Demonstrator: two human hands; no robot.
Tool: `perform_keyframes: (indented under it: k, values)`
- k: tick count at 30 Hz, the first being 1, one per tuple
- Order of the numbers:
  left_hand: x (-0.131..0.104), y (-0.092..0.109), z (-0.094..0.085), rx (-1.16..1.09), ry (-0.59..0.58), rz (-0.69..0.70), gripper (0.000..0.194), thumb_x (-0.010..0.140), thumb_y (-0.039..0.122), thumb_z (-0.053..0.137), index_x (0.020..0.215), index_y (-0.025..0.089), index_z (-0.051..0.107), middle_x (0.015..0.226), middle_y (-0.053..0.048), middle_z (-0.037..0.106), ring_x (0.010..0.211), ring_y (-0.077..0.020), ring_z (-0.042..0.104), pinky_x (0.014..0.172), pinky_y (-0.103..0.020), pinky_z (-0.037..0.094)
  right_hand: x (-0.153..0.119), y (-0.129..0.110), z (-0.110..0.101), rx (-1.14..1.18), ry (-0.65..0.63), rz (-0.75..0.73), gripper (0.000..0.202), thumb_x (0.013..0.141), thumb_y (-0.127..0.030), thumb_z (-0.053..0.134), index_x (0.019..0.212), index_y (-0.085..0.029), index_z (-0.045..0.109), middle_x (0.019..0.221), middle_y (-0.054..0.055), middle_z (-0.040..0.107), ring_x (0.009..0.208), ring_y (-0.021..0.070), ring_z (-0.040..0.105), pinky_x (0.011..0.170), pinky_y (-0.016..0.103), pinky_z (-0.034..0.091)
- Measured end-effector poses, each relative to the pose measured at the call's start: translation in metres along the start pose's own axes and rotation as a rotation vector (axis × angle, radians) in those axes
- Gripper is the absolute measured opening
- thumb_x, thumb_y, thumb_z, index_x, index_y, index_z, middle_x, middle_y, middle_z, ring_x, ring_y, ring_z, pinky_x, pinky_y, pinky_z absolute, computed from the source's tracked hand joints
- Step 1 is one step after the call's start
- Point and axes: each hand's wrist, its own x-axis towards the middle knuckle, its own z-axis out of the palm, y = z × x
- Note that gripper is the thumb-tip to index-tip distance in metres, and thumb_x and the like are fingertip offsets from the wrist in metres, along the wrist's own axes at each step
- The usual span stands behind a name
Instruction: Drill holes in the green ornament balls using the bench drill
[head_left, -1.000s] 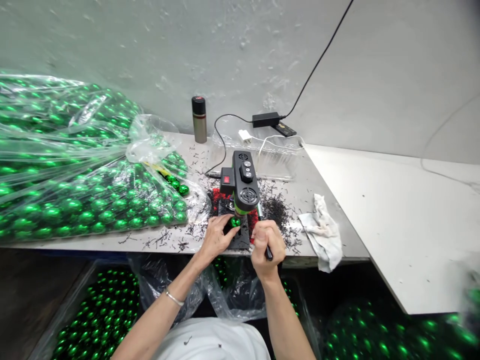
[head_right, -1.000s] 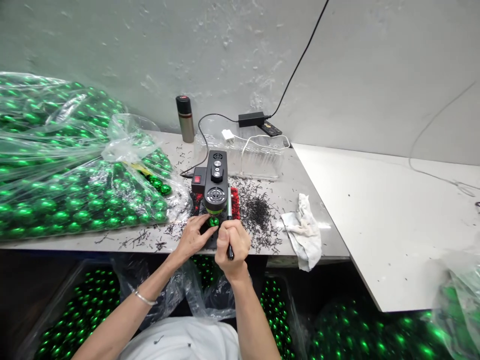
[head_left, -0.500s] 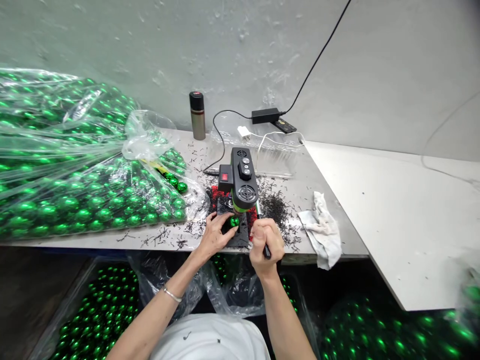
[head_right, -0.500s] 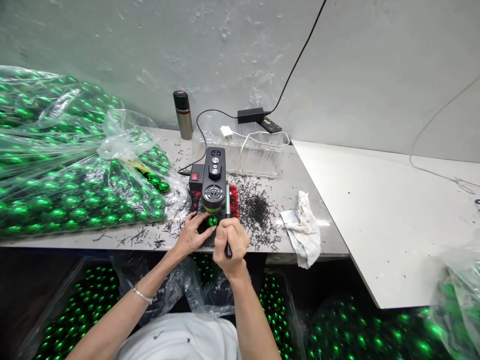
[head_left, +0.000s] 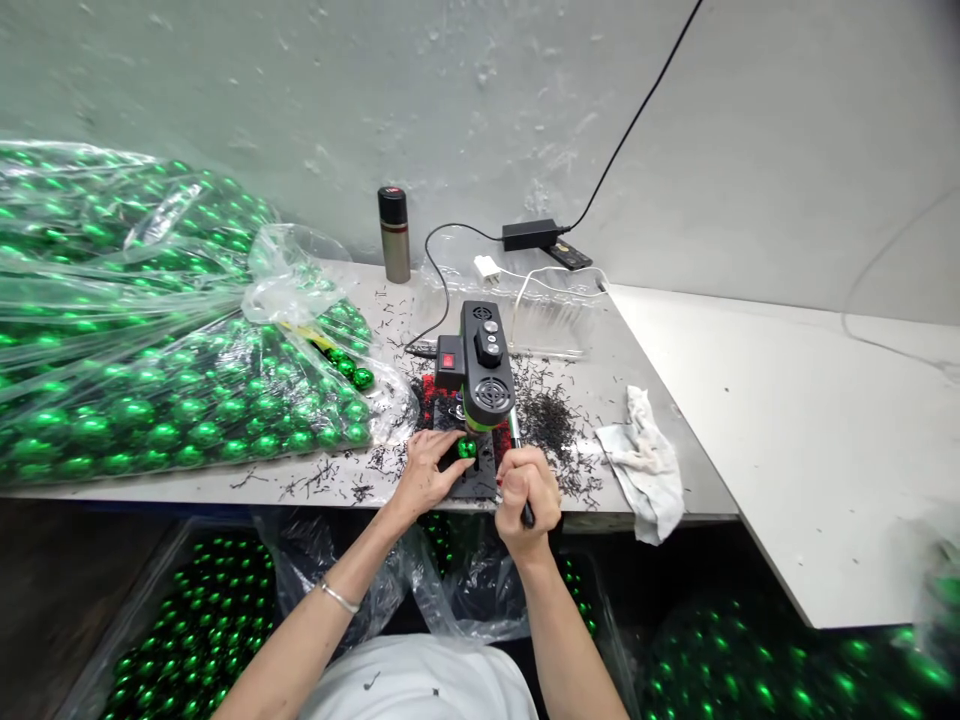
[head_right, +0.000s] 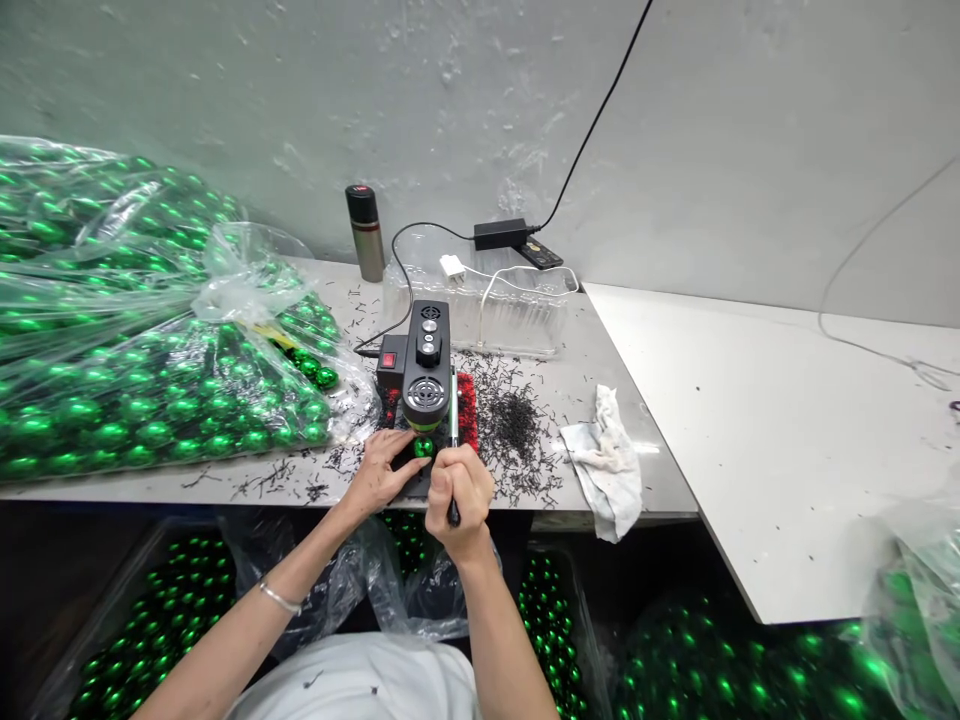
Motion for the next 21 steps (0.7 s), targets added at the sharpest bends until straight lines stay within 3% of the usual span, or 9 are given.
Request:
perform_keyframes:
  k: [10, 17, 21]
  values:
    - [-0.002, -0.002, 0.003, 0.007, 0.029, 0.005, 0.031, 0.085, 0.036, 0.071, 0.113, 0.024, 0.072, 0.110, -0.009, 0.075, 0.105, -0.0285, 0.062, 0.102, -0.049, 0.040, -0.038, 0.032, 0.015, 0.005, 0.094, -0.065, 0.027, 0.097, -0.021, 0.036, 0.072, -0.023, 0.044, 0.070, -0.001, 0.052, 0.059, 0.0127, 0.052, 0.067, 0.035, 0.049]
    - [-0.001, -0.003, 0.004, -0.006, 0.029, 0.023, 0.030, 0.085, 0.034, 0.071, 0.113, 0.023, 0.071, 0.109, -0.009, 0.075, 0.104, -0.0281, 0.062, 0.101, -0.048, 0.040, -0.043, 0.038, 0.019, 0.043, 0.112, -0.077, 0.029, 0.099, -0.023, 0.032, 0.072, -0.023, 0.042, 0.072, -0.001, 0.050, 0.062, 0.0125, 0.055, 0.069, 0.036, 0.050]
    - [-0.001, -0.002, 0.004, -0.017, 0.040, 0.033, 0.028, 0.085, 0.033, 0.071, 0.111, 0.022, 0.071, 0.106, -0.009, 0.075, 0.103, -0.0278, 0.063, 0.101, -0.048, 0.041, -0.041, 0.037, 0.017, -0.005, 0.014, -0.136, 0.027, 0.099, -0.022, 0.034, 0.073, -0.023, 0.043, 0.070, -0.002, 0.050, 0.063, 0.0124, 0.057, 0.068, 0.034, 0.051]
